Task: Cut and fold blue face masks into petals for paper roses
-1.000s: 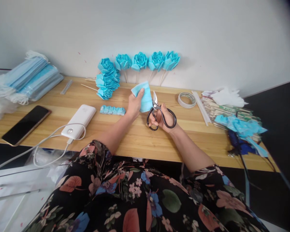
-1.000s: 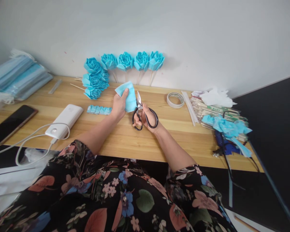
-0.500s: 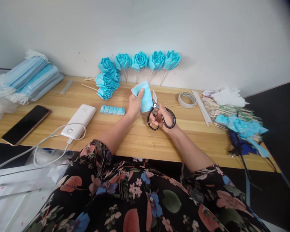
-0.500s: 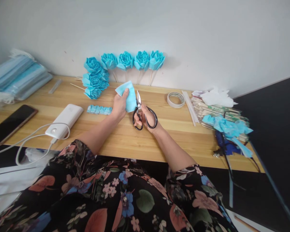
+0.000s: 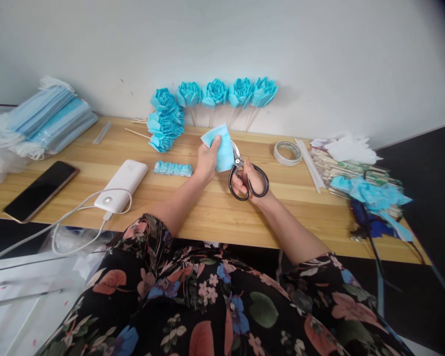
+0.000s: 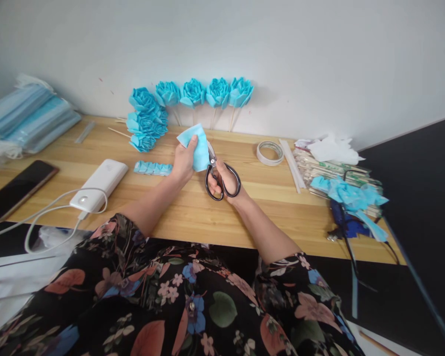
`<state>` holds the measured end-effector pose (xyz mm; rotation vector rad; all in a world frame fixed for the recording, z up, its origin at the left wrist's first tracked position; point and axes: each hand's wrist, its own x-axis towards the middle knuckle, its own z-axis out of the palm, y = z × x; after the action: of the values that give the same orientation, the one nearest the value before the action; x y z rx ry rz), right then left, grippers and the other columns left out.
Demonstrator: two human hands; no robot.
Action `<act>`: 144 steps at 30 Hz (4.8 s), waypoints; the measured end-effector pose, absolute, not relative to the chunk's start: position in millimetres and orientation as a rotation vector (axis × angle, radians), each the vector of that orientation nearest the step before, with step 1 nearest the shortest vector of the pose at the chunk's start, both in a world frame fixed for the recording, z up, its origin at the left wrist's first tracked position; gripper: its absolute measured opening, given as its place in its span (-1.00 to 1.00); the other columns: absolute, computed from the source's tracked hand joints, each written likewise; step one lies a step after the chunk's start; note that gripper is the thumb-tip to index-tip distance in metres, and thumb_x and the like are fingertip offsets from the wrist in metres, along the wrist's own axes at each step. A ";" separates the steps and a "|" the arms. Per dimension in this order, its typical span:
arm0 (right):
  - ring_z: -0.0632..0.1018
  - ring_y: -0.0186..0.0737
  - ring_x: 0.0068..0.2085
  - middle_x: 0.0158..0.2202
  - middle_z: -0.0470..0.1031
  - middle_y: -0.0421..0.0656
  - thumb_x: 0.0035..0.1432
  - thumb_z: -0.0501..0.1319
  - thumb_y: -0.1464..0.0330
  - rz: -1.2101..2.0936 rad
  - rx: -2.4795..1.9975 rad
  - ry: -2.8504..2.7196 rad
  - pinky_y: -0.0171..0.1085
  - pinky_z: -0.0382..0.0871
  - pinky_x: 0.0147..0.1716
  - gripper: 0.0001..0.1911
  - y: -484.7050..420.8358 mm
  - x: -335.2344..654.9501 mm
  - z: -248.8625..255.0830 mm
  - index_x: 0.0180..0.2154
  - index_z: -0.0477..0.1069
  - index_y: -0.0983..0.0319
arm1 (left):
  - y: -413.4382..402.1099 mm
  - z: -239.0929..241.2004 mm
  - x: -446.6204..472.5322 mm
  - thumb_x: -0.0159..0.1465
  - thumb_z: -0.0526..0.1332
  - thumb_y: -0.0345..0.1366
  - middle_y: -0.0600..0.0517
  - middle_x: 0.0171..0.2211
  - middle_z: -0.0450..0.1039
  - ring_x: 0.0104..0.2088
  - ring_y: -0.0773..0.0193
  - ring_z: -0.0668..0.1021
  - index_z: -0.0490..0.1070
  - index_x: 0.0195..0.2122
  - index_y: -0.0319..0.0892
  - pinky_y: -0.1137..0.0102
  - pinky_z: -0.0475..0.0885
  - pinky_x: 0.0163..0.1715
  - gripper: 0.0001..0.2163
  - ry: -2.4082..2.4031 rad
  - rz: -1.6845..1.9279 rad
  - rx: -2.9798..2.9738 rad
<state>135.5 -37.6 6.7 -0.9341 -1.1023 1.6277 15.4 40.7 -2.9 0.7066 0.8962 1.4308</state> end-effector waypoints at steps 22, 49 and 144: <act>0.07 -0.45 -0.79 -0.74 0.21 -0.44 -0.08 0.16 -0.38 1.671 -0.823 -1.100 -0.34 0.28 -0.72 -0.22 -34.9 136.1 4.5 -0.18 0.34 0.14 | 48.3 -7.9 10.7 0.18 0.41 -0.07 0.02 -0.41 0.56 -0.36 0.27 0.61 0.48 -0.32 -0.22 0.40 0.51 -0.26 -0.70 0.879 1.433 0.710; 0.29 -0.37 -0.67 -0.62 0.37 -0.28 0.04 0.06 -0.37 1.761 -0.815 -1.093 -0.21 0.54 -0.50 -0.27 -33.3 147.2 11.5 -0.34 0.32 0.19 | 45.3 -9.5 10.9 0.15 0.43 -0.06 0.10 -0.50 0.48 -0.47 0.36 0.53 0.44 -0.37 -0.22 0.46 0.46 -0.36 -0.68 0.827 1.387 0.766; 0.25 -0.39 -0.71 -0.67 0.31 -0.36 0.05 0.14 -0.33 1.682 -0.909 -1.120 -0.22 0.52 -0.49 -0.30 -34.8 146.1 17.3 -0.21 0.39 0.17 | 39.2 -4.4 12.5 0.16 0.44 -0.12 0.03 -0.44 0.57 -0.40 0.28 0.60 0.48 -0.37 -0.22 0.41 0.51 -0.29 -0.73 0.822 1.292 0.747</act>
<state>146.1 -34.8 17.3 -0.9093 -1.1204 1.6824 12.5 39.2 -4.4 0.7466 0.8222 1.2919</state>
